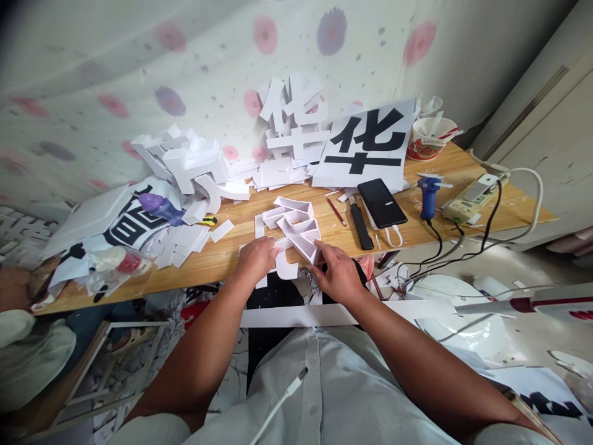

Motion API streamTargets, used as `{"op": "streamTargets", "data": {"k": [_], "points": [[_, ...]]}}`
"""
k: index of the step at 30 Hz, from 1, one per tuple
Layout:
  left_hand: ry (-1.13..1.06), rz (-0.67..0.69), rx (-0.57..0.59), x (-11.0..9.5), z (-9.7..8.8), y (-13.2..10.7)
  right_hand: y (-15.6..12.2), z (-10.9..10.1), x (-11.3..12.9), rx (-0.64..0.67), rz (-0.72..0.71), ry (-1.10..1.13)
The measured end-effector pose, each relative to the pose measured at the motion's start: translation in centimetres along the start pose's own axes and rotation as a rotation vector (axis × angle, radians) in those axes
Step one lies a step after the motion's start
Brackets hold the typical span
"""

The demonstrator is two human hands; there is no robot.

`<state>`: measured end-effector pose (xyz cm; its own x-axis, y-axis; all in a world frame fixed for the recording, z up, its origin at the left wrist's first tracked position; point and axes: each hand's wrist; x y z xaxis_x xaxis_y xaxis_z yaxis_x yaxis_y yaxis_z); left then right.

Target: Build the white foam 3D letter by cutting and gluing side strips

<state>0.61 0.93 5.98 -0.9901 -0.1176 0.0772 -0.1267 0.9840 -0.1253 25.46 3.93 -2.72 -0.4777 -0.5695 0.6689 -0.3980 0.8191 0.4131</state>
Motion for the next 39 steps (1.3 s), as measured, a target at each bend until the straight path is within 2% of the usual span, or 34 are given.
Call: {"op": "streamTargets", "data": {"k": [16, 24, 35, 39], "points": [[-0.027, 0.007, -0.018, -0.4, 1.0, 0.5, -0.2, 0.0, 0.2, 0.011, 0.041, -0.062], [-0.032, 0.012, -0.028, -0.5, 1.0, 0.1, 0.0, -0.2, 0.4, -0.002, 0.007, -0.024], [-0.076, 0.046, -0.086, 0.0, 1.2, -1.4, -0.1, -0.2, 0.0, 0.022, -0.014, -0.014], [-0.216, 0.008, -0.185, 0.5, 0.9, -2.9, -0.1, -0.2, 0.0, 0.041, -0.010, -0.023]]}}
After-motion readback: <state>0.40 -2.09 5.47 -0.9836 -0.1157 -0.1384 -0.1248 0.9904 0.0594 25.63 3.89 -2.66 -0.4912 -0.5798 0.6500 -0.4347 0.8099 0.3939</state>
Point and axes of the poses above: each hand's wrist, its own y-axis towards the middle knuckle, its own z-axis out of the palm, x = y × z, and after that the axes turned 2 degrees about z, right-handed
